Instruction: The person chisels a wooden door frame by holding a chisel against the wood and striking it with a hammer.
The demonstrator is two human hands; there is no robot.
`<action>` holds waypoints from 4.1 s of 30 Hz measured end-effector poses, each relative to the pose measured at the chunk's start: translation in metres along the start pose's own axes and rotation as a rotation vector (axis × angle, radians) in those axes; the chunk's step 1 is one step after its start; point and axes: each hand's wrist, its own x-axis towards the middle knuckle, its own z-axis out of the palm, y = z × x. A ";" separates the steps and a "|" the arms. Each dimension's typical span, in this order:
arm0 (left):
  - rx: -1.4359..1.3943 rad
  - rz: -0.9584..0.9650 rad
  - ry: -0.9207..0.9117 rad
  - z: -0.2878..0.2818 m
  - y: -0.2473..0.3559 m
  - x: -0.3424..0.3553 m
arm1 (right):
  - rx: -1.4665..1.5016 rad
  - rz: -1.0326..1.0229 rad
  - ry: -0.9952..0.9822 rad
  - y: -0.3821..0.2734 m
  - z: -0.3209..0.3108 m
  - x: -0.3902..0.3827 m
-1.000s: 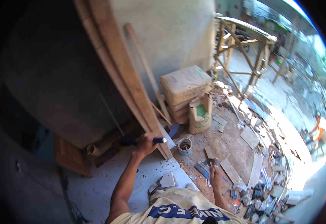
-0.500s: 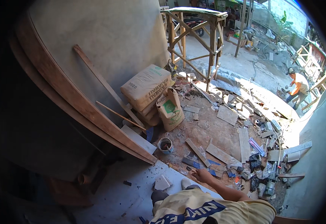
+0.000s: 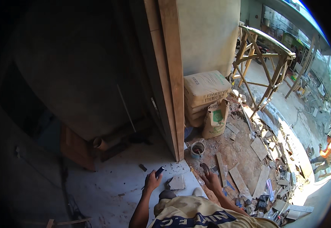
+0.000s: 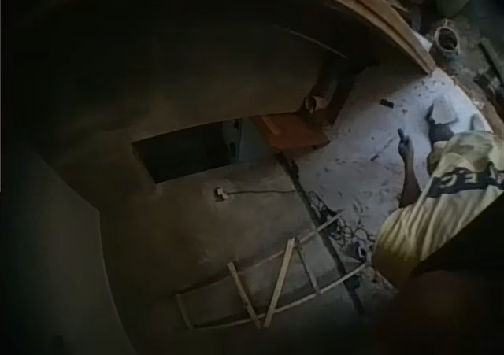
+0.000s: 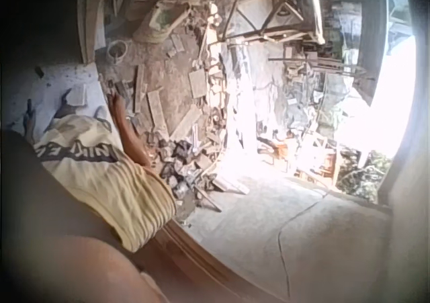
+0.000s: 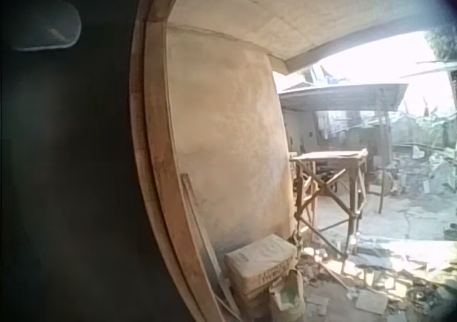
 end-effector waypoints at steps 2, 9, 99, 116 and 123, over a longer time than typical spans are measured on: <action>0.072 0.196 -0.135 -0.010 0.032 0.021 | -0.021 -0.084 0.006 -0.026 0.016 0.012; 0.100 0.533 -0.418 -0.044 0.120 0.035 | 0.073 -0.062 -0.007 -0.145 0.028 0.027; -0.522 1.650 0.356 -0.352 0.514 0.229 | 0.413 -0.154 -0.006 -0.049 -0.099 0.165; -0.809 1.794 0.141 -0.336 0.529 0.243 | 0.896 -0.983 0.365 -0.342 -0.237 0.183; -0.456 1.790 0.324 -0.367 0.539 0.261 | 1.089 -0.856 0.344 -0.395 -0.274 0.112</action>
